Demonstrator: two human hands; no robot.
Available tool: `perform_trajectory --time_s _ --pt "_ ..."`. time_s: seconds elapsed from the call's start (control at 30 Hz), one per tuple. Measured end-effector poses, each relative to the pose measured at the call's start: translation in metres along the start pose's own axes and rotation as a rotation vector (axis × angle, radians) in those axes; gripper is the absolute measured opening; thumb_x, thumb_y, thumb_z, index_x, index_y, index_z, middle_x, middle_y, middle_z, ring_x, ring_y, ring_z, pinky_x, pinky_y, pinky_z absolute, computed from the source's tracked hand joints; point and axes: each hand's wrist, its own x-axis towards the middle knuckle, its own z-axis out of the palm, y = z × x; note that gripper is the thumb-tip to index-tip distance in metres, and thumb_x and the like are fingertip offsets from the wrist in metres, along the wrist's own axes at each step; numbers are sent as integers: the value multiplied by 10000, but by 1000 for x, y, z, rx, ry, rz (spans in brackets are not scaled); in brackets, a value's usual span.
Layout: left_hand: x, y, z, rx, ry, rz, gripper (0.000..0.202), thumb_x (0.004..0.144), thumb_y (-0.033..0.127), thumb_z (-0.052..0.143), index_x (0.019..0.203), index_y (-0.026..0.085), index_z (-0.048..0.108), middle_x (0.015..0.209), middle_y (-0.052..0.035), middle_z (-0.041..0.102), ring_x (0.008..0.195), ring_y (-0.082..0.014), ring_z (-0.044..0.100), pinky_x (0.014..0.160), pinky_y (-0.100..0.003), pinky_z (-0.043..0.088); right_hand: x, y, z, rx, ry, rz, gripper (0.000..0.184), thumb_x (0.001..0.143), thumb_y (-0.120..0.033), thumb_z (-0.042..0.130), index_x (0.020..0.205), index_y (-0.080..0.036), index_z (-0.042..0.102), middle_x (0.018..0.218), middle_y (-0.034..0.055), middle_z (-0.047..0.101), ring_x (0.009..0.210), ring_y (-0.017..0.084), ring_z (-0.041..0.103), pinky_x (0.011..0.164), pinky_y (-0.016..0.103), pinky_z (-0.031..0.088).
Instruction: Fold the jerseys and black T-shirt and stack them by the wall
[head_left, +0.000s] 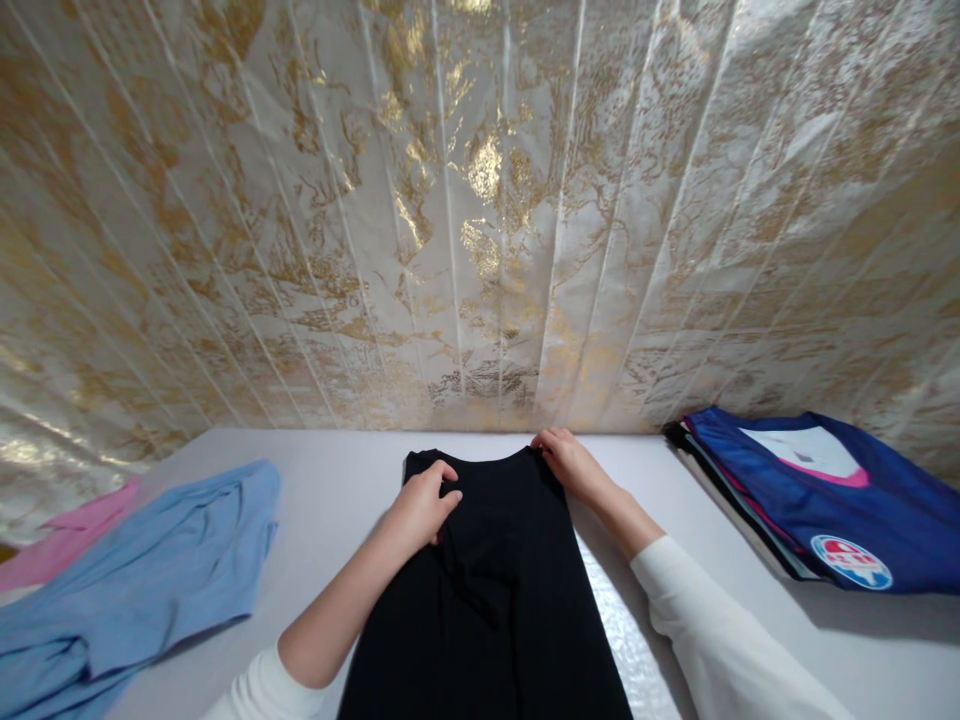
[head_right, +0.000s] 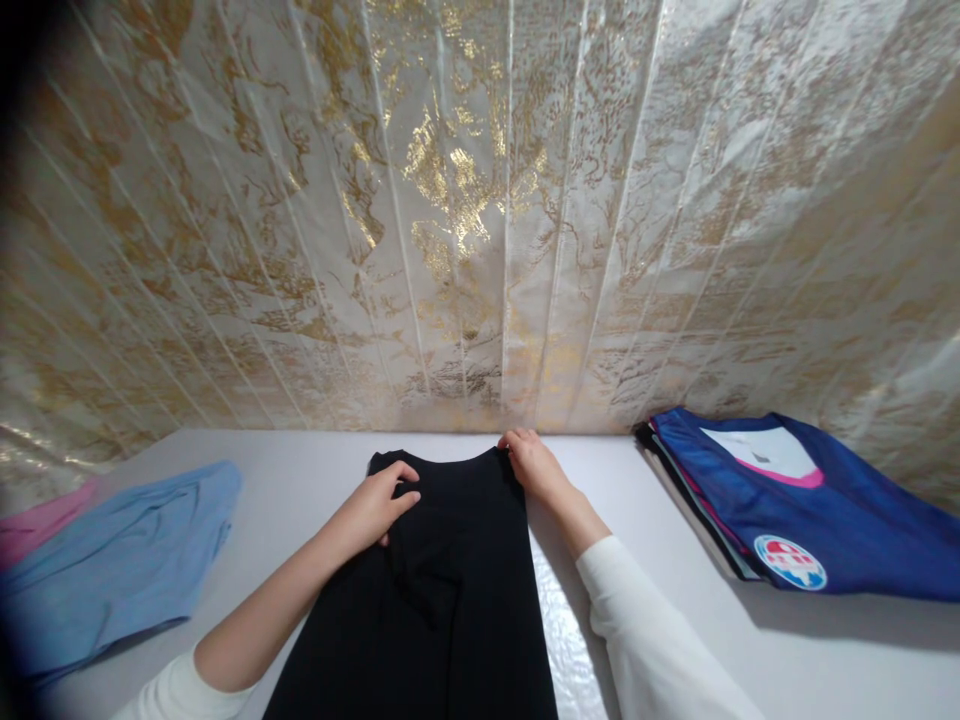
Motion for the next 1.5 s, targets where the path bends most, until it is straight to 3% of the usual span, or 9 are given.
perform_trajectory --time_s 0.13,0.23,0.4,0.53,0.77,0.97,1.13,1.3,1.5 --pt "-2 -1 -9 217 92 44 127 860 177 562 980 205 532 744 15 620 615 -171 636 648 -273 438 -7 -19 -3 -37 52 24 390 771 58 349 1027 -116 585 1038 140 575 967 244 490 896 386 385" --pt "-5 -5 -20 329 154 94 142 840 128 565 958 201 536 864 -27 626 841 -227 629 726 -304 423 -29 -53 -7 -6 97 21 418 759 52 355 1093 -136 522 1097 137 538 1014 245 478 905 378 393" --pt "-13 -10 -27 375 98 286 252 779 18 550 925 224 553 1002 -3 593 909 -170 586 774 -258 424 -81 -122 -9 301 53 -96 308 751 -14 474 977 -222 475 985 42 536 922 204 497 804 321 440" --pt "-13 -15 -22 405 67 414 303 749 -21 563 924 225 579 1028 2 589 1005 -180 535 860 -267 413 -96 -149 4 163 46 -120 266 741 -67 572 958 -209 512 979 54 548 890 235 472 767 375 418" --pt "-6 -25 -21 474 66 476 250 774 -1 572 904 209 614 993 -22 600 973 -204 524 855 -308 420 -88 -154 23 67 92 -179 187 741 -37 530 797 -212 496 813 17 553 783 205 459 694 344 364" --pt "-4 -23 -26 502 77 467 171 836 42 526 811 198 591 919 -23 597 911 -200 521 812 -310 410 -99 -148 15 220 77 -235 262 723 14 443 863 -207 436 831 20 528 769 191 449 707 334 358" --pt "-10 -17 -34 519 98 459 162 859 57 493 830 200 562 911 -26 585 900 -199 519 795 -314 400 -104 -145 19 211 4 -277 343 681 41 412 913 -209 445 881 31 530 804 201 454 737 343 366" --pt "-14 -16 -26 539 56 512 234 806 19 552 926 220 558 975 -4 602 933 -197 527 785 -308 393 -106 -145 24 183 -45 -310 374 670 36 414 937 -218 475 909 30 534 838 204 460 798 355 385" --pt "-11 -14 -30 548 82 502 176 853 44 504 863 209 563 918 -12 608 901 -195 535 789 -308 387 -103 -142 28 211 -58 -374 400 639 35 409 928 -230 491 887 16 531 822 182 475 800 318 401"
